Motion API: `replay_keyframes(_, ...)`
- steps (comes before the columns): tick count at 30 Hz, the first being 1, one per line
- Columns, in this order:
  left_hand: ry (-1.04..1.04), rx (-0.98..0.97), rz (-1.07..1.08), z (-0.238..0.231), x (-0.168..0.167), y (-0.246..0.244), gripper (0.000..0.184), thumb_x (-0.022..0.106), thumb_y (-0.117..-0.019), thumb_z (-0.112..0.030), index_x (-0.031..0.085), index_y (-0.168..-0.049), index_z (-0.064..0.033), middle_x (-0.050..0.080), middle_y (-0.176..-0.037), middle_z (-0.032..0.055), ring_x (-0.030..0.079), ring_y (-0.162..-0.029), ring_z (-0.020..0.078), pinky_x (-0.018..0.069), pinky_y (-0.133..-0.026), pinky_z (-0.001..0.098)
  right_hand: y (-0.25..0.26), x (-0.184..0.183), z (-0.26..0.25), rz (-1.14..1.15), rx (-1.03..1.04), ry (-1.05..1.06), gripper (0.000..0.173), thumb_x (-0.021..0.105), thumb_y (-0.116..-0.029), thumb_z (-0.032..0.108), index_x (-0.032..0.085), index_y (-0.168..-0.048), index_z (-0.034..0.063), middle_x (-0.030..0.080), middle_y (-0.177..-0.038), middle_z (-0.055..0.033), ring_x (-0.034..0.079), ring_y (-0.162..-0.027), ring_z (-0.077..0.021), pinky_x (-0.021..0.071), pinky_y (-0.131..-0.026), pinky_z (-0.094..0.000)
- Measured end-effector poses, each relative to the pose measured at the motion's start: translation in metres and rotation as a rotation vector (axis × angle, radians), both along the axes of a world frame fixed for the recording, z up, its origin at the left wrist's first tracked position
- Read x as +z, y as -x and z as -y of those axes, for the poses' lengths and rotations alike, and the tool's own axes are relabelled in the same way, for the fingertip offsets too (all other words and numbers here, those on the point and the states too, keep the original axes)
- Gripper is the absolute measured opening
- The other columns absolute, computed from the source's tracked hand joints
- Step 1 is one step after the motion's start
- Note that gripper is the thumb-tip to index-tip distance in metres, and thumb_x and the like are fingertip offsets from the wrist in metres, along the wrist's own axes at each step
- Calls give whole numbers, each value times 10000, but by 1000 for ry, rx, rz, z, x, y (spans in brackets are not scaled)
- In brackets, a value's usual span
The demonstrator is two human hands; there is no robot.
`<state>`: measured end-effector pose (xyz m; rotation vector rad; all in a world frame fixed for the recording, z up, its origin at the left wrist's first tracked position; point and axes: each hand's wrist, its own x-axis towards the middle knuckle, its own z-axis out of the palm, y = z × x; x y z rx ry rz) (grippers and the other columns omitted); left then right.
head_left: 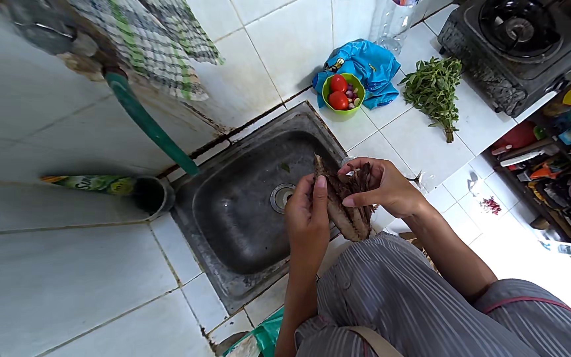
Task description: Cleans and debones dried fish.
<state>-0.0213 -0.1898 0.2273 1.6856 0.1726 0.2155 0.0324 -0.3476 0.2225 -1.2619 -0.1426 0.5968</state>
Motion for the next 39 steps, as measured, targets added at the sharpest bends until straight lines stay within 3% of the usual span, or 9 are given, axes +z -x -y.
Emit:
replay_keyframes(4,18,-39,-83,-2,2,4,209,547,-1017,-142,600,-1183,-27,649,-904,-86,628,-767,-69,535,-693,113,0,0,-1,11,-50,42,491,740,-712,-178,636,-1141,37,699,-795,-30,653,-614,-46,571,-577,-187)
replay_keyframes(7,30,-46,-118,-3,1,6,197,638,-961,-82,616,-1150,-30,680,-870,-78,649,-742,-60,548,-675,121,0,1,0,38,-61,89,504,750,-709,-161,636,-1159,36,670,-767,-23,616,-585,-40,545,-555,-174)
replay_keyframes(15,27,-67,-78,-4,-1,6,150,547,-1013,-56,612,-1145,-23,672,-847,-96,638,-749,-77,537,-694,111,-2,-3,-1,-39,-50,11,480,722,-715,-169,637,-1146,24,695,-773,-30,639,-589,-48,572,-569,-194)
replay_keyframes(24,237,-159,-117,-19,-12,3,189,467,-1047,-77,631,-1142,-78,716,-924,-76,692,-828,7,588,-785,199,-12,-17,0,-214,55,-162,379,684,-805,-73,622,-1151,70,739,-787,-4,698,-662,-54,590,-626,-207)
replay_keyframes(28,214,-75,-122,-14,-13,2,167,504,-1036,-68,635,-1141,-65,718,-903,-71,693,-790,8,592,-749,195,-10,-13,-4,-174,10,-73,457,673,-822,-74,588,-1251,57,738,-804,-29,700,-669,-63,594,-636,-210)
replay_keyframes(31,167,-25,-109,-12,-17,0,140,554,-1018,-58,639,-1129,-54,722,-869,-75,685,-749,-5,583,-711,181,-6,-10,-7,-89,-33,63,684,717,-787,-94,488,-1403,95,746,-892,-73,706,-694,-83,598,-639,-224)
replay_keyframes(33,157,-28,-109,-11,-19,-1,127,571,-1010,-57,642,-1116,-53,717,-874,-72,681,-747,-8,581,-707,179,-6,-9,-9,-57,-58,117,783,742,-762,-154,455,-1442,108,736,-899,-94,703,-686,-111,598,-631,-240)
replay_keyframes(39,317,-153,-189,-19,-23,-6,182,469,-1045,-55,641,-1104,-65,716,-904,-43,696,-793,33,601,-757,221,-9,-21,-2,-141,-3,-15,692,679,-781,-58,471,-1419,109,733,-813,-58,703,-659,-84,605,-637,-234)
